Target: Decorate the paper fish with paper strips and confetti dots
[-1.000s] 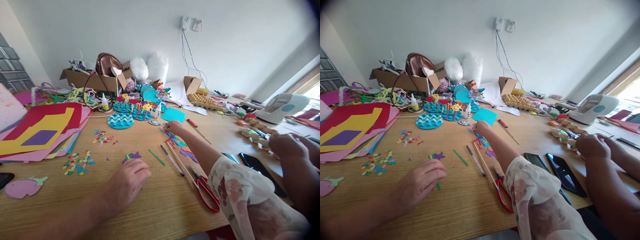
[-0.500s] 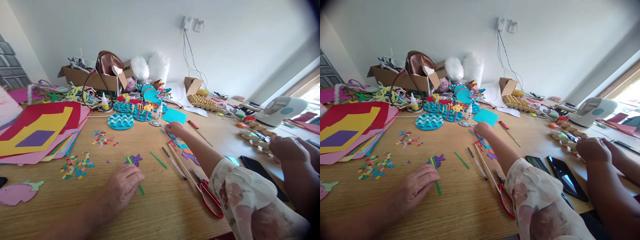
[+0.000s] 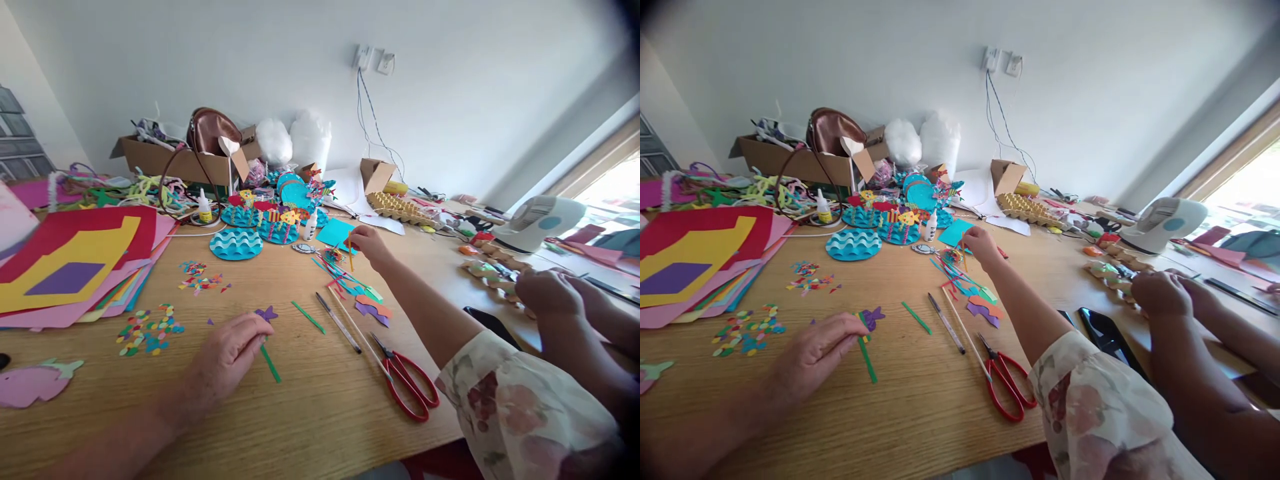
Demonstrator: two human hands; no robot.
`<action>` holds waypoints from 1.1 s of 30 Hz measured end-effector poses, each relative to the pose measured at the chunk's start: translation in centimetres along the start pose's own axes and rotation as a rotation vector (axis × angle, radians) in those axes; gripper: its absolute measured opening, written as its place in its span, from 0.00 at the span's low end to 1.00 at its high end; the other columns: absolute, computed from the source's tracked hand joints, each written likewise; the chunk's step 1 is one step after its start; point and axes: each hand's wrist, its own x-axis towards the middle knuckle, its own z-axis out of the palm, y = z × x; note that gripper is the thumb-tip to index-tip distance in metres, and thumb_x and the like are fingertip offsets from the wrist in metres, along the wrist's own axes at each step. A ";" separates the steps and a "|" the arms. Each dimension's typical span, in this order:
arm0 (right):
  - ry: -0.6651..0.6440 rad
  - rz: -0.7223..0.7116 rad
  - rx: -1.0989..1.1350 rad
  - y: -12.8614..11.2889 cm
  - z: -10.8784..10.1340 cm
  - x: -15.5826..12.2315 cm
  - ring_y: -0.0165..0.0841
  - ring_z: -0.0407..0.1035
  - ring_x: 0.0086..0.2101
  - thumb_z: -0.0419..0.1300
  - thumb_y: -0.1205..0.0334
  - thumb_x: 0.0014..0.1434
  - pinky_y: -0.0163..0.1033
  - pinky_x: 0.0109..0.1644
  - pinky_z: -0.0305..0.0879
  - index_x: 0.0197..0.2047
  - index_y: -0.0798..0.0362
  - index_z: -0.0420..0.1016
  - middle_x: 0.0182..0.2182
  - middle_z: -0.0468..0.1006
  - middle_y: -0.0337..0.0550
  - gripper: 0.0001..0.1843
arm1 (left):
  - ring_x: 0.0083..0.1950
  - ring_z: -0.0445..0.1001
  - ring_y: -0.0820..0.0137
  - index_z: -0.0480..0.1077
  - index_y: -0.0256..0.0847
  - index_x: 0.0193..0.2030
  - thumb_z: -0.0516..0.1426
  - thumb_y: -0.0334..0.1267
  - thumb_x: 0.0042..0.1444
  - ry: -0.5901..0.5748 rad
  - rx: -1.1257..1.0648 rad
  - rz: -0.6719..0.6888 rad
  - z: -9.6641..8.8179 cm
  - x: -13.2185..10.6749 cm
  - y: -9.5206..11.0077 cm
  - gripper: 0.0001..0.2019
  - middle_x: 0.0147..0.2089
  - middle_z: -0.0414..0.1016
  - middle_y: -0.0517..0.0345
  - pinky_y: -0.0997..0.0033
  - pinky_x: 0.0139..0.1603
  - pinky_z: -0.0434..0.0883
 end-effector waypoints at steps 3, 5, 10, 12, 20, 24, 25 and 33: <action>0.037 0.004 0.220 -1.0 -1.0 -1.1 0.26 0.66 0.25 0.49 0.65 0.47 0.32 0.29 0.61 0.28 0.55 0.60 0.25 0.73 0.44 0.03 | 0.35 0.72 0.72 0.69 0.41 0.35 0.48 0.34 0.55 0.008 -0.079 -0.144 -1.1 0.8 0.5 0.09 0.34 0.74 0.58 0.75 0.36 0.68; 0.042 0.001 0.333 -1.9 -1.5 -2.1 0.25 0.64 0.23 0.51 0.64 0.46 0.32 0.29 0.61 0.27 0.53 0.59 0.23 0.71 0.40 0.03 | 0.34 0.72 0.71 0.70 0.40 0.35 0.49 0.36 0.54 0.031 -0.147 -0.224 -1.7 1.5 0.9 0.09 0.32 0.74 0.59 0.74 0.35 0.69; -0.038 -0.009 0.524 -4.0 -1.0 -5.2 0.24 0.62 0.21 0.56 0.60 0.43 0.32 0.28 0.60 0.25 0.53 0.61 0.19 0.66 0.34 0.07 | 0.36 0.72 0.69 0.69 0.39 0.32 0.52 0.37 0.50 0.080 -0.391 -0.395 -2.1 3.7 1.7 0.07 0.32 0.74 0.58 0.72 0.35 0.69; -0.147 0.009 0.667 -5.0 -0.3 -6.7 0.24 0.62 0.21 0.59 0.60 0.41 0.31 0.27 0.59 0.25 0.53 0.62 0.18 0.66 0.33 0.09 | 0.38 0.72 0.69 0.68 0.39 0.34 0.54 0.37 0.49 0.085 -0.508 -0.454 -1.8 4.6 2.1 0.07 0.33 0.73 0.58 0.71 0.38 0.69; -0.546 -0.049 0.748 -8.0 3.6 -11.9 0.23 0.60 0.20 0.59 0.62 0.44 0.30 0.25 0.53 0.24 0.54 0.63 0.18 0.69 0.33 0.07 | 0.33 0.69 0.74 0.65 0.38 0.42 0.52 0.40 0.52 0.006 -0.706 -0.444 0.1 7.2 1.9 0.12 0.32 0.69 0.58 0.75 0.31 0.67; -0.491 -0.106 0.581 -8.4 4.8 -13.1 0.24 0.59 0.21 0.56 0.65 0.44 0.31 0.26 0.54 0.24 0.54 0.63 0.18 0.67 0.32 0.03 | 0.28 0.66 0.76 0.63 0.37 0.33 0.53 0.43 0.51 -0.033 -0.642 -0.469 0.6 7.2 0.7 0.10 0.27 0.65 0.61 0.79 0.24 0.63; -0.483 -0.112 0.554 -8.5 4.9 -13.3 0.24 0.59 0.21 0.55 0.65 0.44 0.31 0.26 0.54 0.24 0.54 0.63 0.18 0.67 0.32 0.03 | 0.27 0.65 0.76 0.63 0.37 0.31 0.53 0.43 0.50 -0.039 -0.619 -0.476 0.7 7.1 0.4 0.10 0.26 0.65 0.62 0.80 0.23 0.63; -0.512 0.016 0.687 -8.4 5.6 -14.3 0.23 0.61 0.21 0.58 0.64 0.45 0.31 0.27 0.56 0.26 0.54 0.64 0.19 0.68 0.33 0.05 | 0.22 0.63 0.78 0.63 0.37 0.25 0.52 0.37 0.48 -0.081 -0.493 -0.474 0.4 7.4 0.3 0.06 0.20 0.62 0.65 0.80 0.21 0.61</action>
